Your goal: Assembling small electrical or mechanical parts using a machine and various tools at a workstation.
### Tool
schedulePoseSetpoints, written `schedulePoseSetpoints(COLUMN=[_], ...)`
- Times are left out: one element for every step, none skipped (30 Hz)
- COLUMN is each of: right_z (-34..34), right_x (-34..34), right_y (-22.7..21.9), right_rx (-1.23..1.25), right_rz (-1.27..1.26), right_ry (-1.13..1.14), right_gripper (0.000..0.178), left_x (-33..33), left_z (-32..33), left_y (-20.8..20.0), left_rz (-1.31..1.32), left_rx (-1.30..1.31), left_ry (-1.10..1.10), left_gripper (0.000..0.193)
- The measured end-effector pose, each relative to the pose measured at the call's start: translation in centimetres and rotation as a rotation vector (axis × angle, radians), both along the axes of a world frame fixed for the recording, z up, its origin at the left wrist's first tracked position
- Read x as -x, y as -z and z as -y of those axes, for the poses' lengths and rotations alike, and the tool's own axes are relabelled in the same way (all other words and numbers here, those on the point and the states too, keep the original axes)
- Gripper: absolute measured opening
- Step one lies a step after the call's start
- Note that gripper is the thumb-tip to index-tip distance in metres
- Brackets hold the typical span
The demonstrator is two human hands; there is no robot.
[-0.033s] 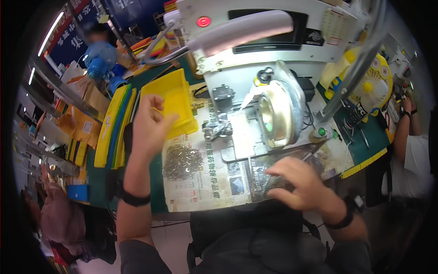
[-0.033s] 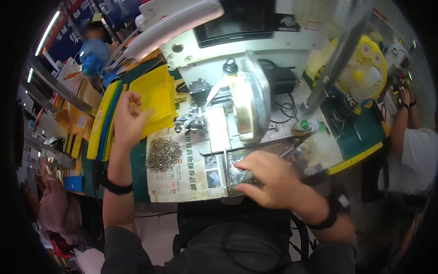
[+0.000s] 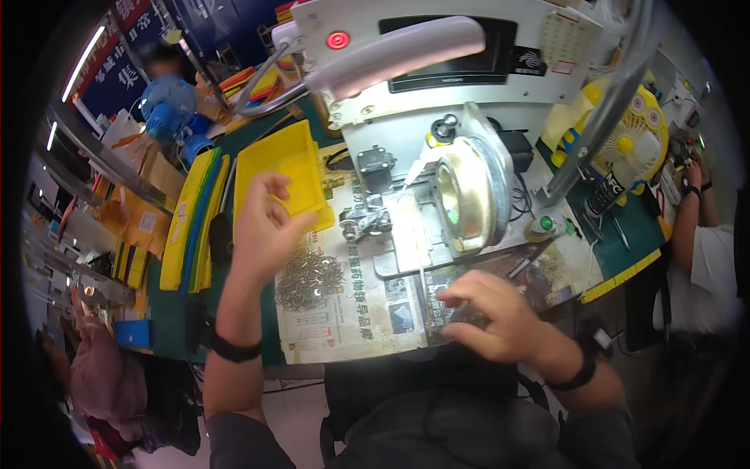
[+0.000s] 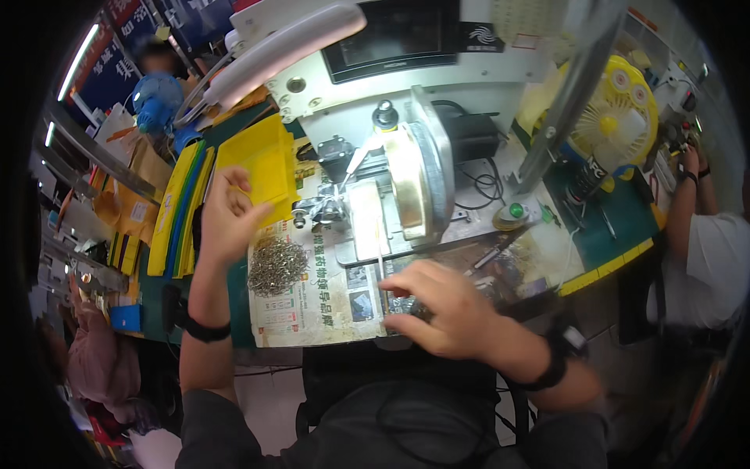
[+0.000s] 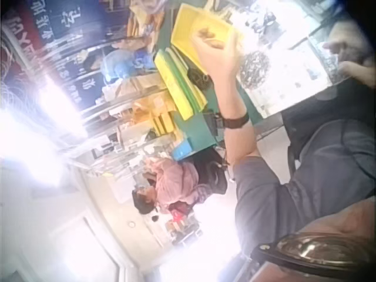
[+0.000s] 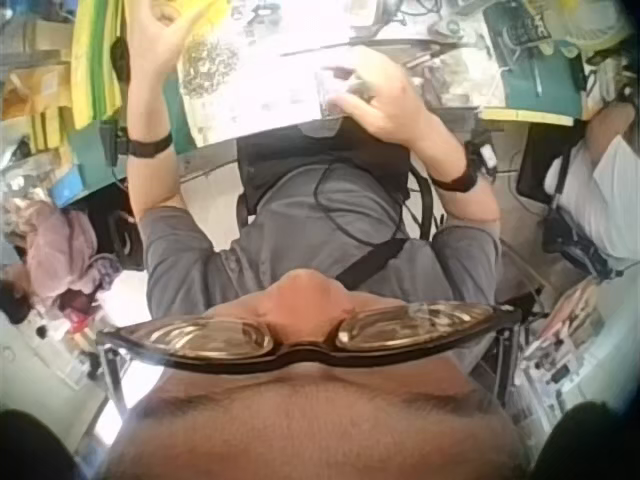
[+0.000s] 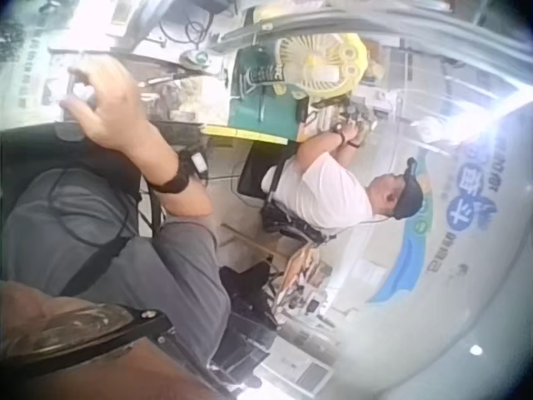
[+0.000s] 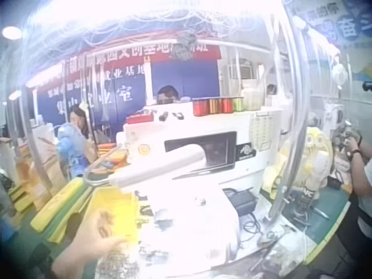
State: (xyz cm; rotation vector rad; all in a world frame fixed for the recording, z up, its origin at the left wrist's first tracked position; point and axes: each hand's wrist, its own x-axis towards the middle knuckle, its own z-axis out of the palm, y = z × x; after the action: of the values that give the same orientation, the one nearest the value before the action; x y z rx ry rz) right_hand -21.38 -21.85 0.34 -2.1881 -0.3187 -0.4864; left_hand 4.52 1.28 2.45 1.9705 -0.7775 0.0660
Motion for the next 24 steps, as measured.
schedulePoseSetpoints(right_z=[-1.1, -2.4, -3.6, -4.7, -5.7, -6.4, -6.5, -6.8, -7.0, -6.7, -6.6, -6.6, -6.5, -6.5, -6.5, -6.6, -6.7, -6.8, -6.7, -6.7, -6.6, -6.6, -6.7, -6.8], right_x=[-0.6, -1.5, -2.6, -3.8, -5.0, -6.4, -8.0, -9.4, -10.2, -10.9, -11.3, -11.6, -11.8, -11.9, -12.0, -12.2, -12.4, -12.6, -12.7, -12.8, -12.8, -12.8, -12.5, -11.7], right_y=[0.4, 1.1, 1.5, 1.9, 2.2, 2.4, 2.7, 2.7, 2.6, 2.5, 2.5, 2.4, 2.4, 2.4, 2.5, 2.6, 2.6, 2.8, 2.9, 2.9, 2.9, 2.8, 2.5, 2.1], right_rx=[-0.082, -0.170, -0.174, -0.313, -0.454, -0.456, -0.626, -0.802, -0.804, -0.917, -1.030, -1.026, -1.059, -1.091, -1.088, -1.115, -1.141, -1.140, -1.105, -1.070, -1.068, -1.062, -1.055, -1.052], right_rz=[0.001, 0.004, 0.009, 0.001, -0.006, -0.003, 0.034, 0.074, 0.076, 0.073, 0.069, 0.072, 0.064, 0.055, 0.054, 0.078, 0.102, 0.103, 0.135, 0.167, 0.173, 0.160, 0.149, 0.149], right_ry=[0.025, 0.039, 0.042, 0.147, 0.242, 0.239, 0.285, 0.318, 0.311, 0.285, 0.257, 0.259, 0.258, 0.257, 0.261, 0.252, 0.241, 0.238, 0.280, 0.320, 0.322, 0.353, 0.383, 0.384], right_gripper=[0.034, 0.034, 0.034, 0.034, 0.033, 0.033, 0.029, 0.026, 0.026, 0.021, 0.018, 0.018, 0.017, 0.017, 0.017, 0.017, 0.017, 0.017, 0.017, 0.017, 0.017, 0.016, 0.016, 0.016], left_x=[1.8, 2.3, 2.7, 2.8, 3.1, 3.6, 3.7, 3.6, 3.5, 3.4, 3.0, 2.8, 2.9, 3.0, 3.0, 2.9, 2.9, 2.9, 2.8, 2.8, 2.8, 3.1, 3.5, 3.6], left_z=[0.6, 0.8, 0.7, 0.9, 1.4, 2.4, 3.3, 3.4, 3.3, 3.6, 3.5, 3.2, 3.2, 3.3, 3.4, 3.4, 3.3, 3.1, 3.0, 3.0, 2.6, 1.9, 1.2, 0.4], left_y=[-0.2, 0.0, 0.3, 1.0, 1.7, 2.9, 4.3, 5.5, 6.7, 7.1, 7.2, 7.3, 6.6, 6.1, 6.1, 6.0, 5.8, 5.7, 5.6, 5.3, 4.8, 3.9, 3.1, 2.7], left_rz=[-0.023, -0.016, -0.034, -0.056, -0.053, 0.075, 0.198, 0.202, 0.297, 0.389, 0.479, 0.480, 0.482, 0.484, 0.481, 0.489, 0.498, 0.500, 0.438, 0.376, 0.380, 0.342, 0.305, 0.305], left_rx=[-0.034, -0.037, -0.176, -0.313, -0.317, -0.266, -0.208, -0.211, -0.184, -0.149, -0.184, -0.180, -0.193, -0.207, -0.203, -0.206, -0.209, -0.209, -0.238, -0.267, -0.264, -0.308, -0.350, -0.348], left_ry=[0.078, 0.085, 0.235, 0.386, 0.381, 0.364, 0.353, 0.347, 0.305, 0.272, 0.271, 0.273, 0.282, 0.290, 0.293, 0.295, 0.297, 0.294, 0.304, 0.314, 0.317, 0.253, 0.188, 0.189], left_gripper=[0.037, 0.037, 0.026, 0.020, 0.020, 0.020, 0.028, 0.028, 0.032, 0.037, 0.039, 0.039, 0.040, 0.040, 0.040, 0.041, 0.041, 0.041, 0.037, 0.034, 0.034, 0.032, 0.030, 0.030])
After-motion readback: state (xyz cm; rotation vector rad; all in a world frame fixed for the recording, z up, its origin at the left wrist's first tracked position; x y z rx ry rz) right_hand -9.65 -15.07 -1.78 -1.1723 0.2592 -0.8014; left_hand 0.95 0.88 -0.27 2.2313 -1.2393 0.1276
